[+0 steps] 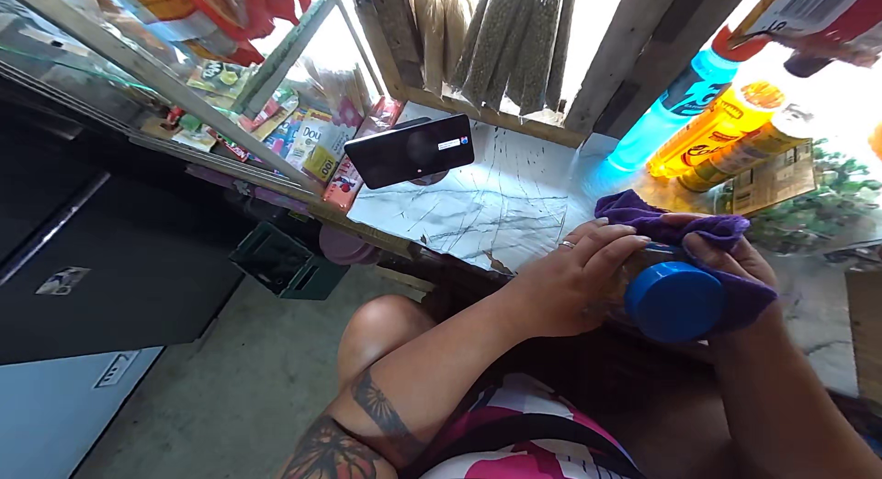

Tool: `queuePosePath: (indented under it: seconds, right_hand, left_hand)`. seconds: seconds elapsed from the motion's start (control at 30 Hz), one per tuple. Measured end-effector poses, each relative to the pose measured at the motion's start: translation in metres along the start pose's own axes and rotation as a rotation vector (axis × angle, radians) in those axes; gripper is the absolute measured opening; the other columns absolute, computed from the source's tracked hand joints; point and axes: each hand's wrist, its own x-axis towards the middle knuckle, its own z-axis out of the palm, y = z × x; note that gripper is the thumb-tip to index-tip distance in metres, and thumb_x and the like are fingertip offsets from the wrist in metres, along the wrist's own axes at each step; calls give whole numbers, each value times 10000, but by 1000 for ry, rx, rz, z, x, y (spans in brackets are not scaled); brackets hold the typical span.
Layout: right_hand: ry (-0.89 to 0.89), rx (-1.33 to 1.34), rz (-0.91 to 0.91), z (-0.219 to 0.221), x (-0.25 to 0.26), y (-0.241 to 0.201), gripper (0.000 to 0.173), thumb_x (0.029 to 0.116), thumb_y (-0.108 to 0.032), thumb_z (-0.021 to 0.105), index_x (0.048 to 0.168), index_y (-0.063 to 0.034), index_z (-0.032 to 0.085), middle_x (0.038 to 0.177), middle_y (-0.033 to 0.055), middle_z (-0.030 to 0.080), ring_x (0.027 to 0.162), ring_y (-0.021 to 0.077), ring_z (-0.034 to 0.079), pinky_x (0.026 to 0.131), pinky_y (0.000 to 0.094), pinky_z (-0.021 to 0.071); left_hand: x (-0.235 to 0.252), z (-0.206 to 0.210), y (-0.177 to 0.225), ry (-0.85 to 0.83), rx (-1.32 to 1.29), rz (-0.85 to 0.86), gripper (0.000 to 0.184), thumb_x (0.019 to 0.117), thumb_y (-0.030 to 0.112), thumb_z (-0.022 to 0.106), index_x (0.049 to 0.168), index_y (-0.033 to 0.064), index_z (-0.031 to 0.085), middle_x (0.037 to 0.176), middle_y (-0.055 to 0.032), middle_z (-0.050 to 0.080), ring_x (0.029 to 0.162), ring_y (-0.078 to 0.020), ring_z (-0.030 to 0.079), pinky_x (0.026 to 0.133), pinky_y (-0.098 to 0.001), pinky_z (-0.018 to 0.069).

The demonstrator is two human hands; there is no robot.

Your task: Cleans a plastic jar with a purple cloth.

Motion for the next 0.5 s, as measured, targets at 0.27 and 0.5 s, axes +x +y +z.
queuePosePath:
  seconds: [0.27, 0.5]
  right_hand:
    - [-227, -89, -49, -7, 5, -5, 398, 992, -355, 603, 1372, -233, 603, 1333, -90, 636, 1154, 50, 627, 964, 239, 542]
    - [-245, -71, 82, -9, 4, -9, 493, 944, -454, 670, 1374, -225, 593, 1211, -85, 692, 1054, 32, 661, 906, 219, 558]
  left_hand:
    - [-1, -2, 3, -13, -11, 65, 792, 677, 32, 860, 1394, -18, 528, 1420, -228, 550, 1414, -404, 432, 1180, -471, 379]
    - [-2, -1, 1, -32, -22, 84, 800, 684, 31, 853, 1410, -2, 519, 1436, -211, 542, 1422, -394, 423, 1166, -470, 400]
